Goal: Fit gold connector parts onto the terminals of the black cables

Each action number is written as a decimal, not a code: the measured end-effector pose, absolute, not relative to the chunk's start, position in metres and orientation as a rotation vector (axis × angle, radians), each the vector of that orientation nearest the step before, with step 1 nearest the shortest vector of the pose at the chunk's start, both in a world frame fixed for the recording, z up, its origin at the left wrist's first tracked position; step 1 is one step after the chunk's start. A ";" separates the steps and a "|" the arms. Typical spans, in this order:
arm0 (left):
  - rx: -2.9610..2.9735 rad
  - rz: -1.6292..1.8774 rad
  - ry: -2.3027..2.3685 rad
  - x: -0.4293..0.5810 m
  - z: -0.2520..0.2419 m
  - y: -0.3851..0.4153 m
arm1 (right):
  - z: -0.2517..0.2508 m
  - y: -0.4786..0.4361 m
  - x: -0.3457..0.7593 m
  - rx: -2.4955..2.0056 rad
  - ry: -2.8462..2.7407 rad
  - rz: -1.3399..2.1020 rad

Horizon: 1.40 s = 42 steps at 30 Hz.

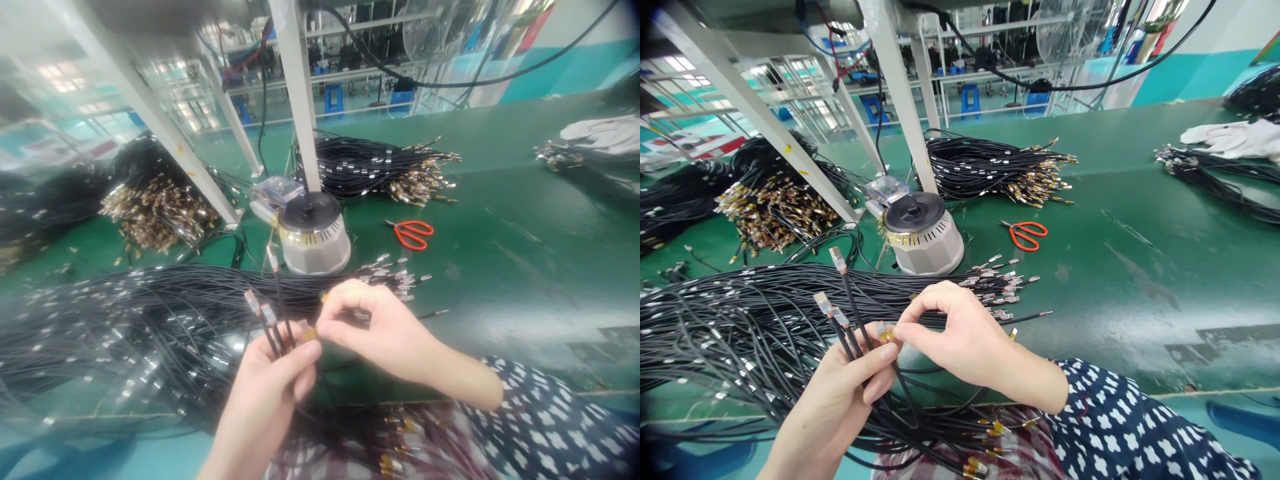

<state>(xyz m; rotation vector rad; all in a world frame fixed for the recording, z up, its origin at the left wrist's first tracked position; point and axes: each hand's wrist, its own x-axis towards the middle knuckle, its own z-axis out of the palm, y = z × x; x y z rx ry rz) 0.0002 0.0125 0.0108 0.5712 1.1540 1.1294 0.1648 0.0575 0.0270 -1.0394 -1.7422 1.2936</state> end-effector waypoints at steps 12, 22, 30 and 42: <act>0.732 1.053 1.109 0.004 0.012 0.008 | 0.035 0.066 0.167 -0.983 -1.770 1.464; 0.674 1.070 1.190 0.006 0.011 0.010 | 0.021 0.060 0.162 -0.910 -1.708 1.304; 0.747 1.078 1.109 0.002 0.011 0.009 | 0.024 0.064 0.167 -0.937 -1.629 1.494; 0.662 0.873 0.873 0.001 0.002 0.019 | 0.018 0.090 0.185 -0.626 -1.862 1.498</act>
